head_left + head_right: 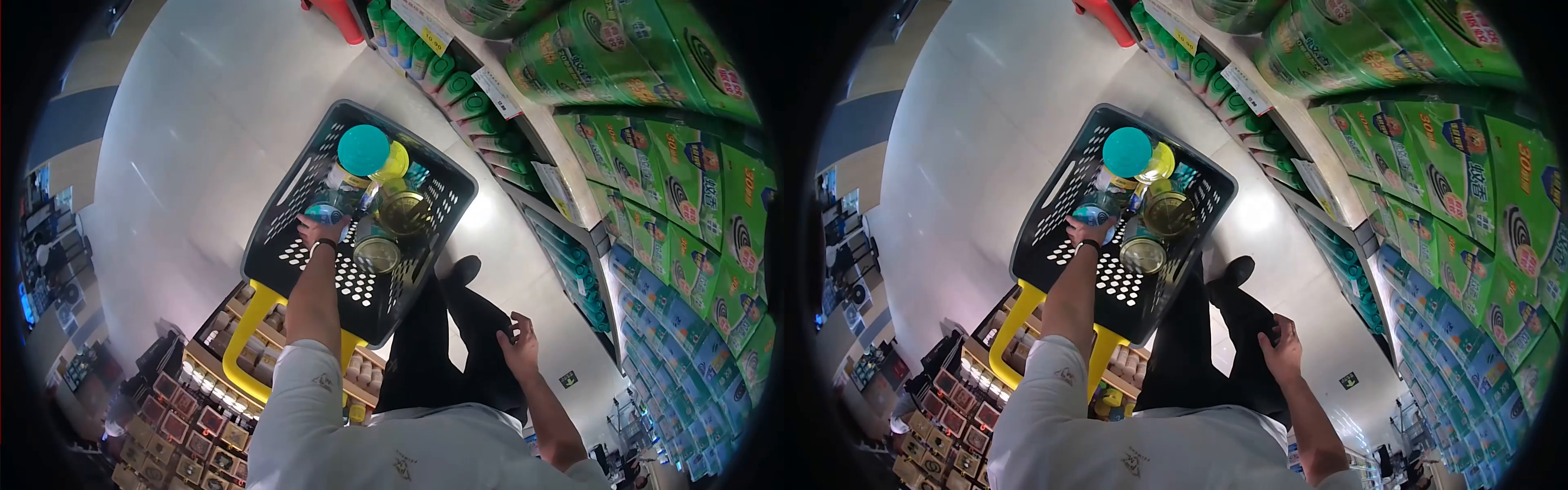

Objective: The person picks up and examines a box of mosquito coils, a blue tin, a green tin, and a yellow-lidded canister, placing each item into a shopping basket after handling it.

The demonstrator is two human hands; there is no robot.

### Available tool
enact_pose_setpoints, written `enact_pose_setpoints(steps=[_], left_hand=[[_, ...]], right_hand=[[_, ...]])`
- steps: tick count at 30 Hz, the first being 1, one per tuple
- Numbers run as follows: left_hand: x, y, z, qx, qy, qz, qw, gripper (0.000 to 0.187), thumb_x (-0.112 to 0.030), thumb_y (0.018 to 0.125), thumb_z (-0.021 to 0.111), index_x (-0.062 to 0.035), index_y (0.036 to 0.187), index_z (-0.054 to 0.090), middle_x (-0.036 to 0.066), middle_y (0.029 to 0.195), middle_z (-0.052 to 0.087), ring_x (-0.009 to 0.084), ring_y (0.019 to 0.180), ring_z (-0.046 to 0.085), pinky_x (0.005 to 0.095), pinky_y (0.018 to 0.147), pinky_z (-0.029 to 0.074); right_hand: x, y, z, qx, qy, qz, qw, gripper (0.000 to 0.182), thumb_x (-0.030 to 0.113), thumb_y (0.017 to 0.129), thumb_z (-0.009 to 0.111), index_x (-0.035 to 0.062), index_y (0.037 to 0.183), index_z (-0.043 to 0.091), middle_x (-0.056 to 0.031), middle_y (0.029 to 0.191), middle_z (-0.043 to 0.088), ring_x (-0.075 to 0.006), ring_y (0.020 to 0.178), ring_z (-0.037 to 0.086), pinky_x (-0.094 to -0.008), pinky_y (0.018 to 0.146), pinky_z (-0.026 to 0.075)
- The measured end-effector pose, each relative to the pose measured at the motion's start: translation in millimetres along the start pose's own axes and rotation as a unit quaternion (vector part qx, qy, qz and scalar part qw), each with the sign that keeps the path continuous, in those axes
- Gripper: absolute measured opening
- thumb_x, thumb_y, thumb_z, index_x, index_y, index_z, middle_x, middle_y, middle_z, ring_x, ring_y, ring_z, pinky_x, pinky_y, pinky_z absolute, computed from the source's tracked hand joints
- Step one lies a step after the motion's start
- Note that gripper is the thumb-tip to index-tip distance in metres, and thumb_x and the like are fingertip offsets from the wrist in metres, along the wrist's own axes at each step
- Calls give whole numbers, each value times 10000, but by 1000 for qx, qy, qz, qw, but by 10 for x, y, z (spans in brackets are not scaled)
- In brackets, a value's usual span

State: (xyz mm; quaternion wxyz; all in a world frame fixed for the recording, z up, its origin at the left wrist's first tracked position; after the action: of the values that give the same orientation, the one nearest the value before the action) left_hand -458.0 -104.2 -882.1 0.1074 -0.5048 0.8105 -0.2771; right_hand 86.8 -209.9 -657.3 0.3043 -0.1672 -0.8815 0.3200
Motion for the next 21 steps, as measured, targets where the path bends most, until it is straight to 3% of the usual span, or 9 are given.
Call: enact_pose_setpoints(steps=[6, 12, 18, 20, 21], left_hand=[[-119, -160, 96, -51, -36, -31, 998, 1509, -614, 486, 914, -36, 1563, 28, 246, 1499, 285, 414, 1406, 328, 505, 1147, 345], [-120, -100, 111, 4, -97, -106, 990, 1431, -575, 526, 887, -105, 1578, 38, 271, 1491, 280, 479, 1383, 327, 550, 1118, 364], [-94, -203, -270, 82, -120, -42, 988, 1403, -571, 538, 874, -123, 1586, 55, 287, 1515, 260, 450, 1369, 383, 514, 1109, 389], [-95, -403, -371, 128, -225, -18, 966, 1402, -538, 534, 888, -116, 1585, 61, 287, 1515, 275, 438, 1371, 390, 521, 1090, 415], [-90, -459, -400, 135, -261, 0, 956, 1314, -458, 603, 894, -99, 1575, 85, 251, 1484, 345, 402, 1349, 430, 500, 1059, 451]], right_hand=[[-260, -38, 339, 34, 3, 34, 999, 598, 168, 799, 782, 48, 1318, 510, -143, 1208, 596, -257, 980, 640, -359, 763, 559], [-205, -63, 349, 41, 20, 32, 998, 653, 174, 787, 790, 47, 1354, 490, -145, 1213, 602, -254, 972, 642, -355, 758, 559], [98, -25, 128, 39, 10, -1, 999, 649, 219, 785, 782, 26, 1339, 503, -152, 1219, 597, -263, 976, 650, -378, 785, 560], [426, 2, 55, 59, 2, -47, 997, 671, 235, 776, 785, 19, 1343, 498, -163, 1228, 587, -275, 1004, 653, -395, 824, 559], [578, 38, 29, 69, 6, -56, 996, 701, 246, 769, 789, 19, 1356, 482, -171, 1244, 580, -292, 1016, 653, -408, 841, 557]])
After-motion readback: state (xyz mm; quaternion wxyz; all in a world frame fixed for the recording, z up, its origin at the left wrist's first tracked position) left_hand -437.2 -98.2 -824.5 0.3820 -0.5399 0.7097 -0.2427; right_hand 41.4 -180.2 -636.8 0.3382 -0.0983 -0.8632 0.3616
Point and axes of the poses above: each hand's wrist, its own y-axis towards the middle knuckle, its own z-axis out of the palm, x = y × z, the point moved 9 cm from there along y, towards the middle knuckle
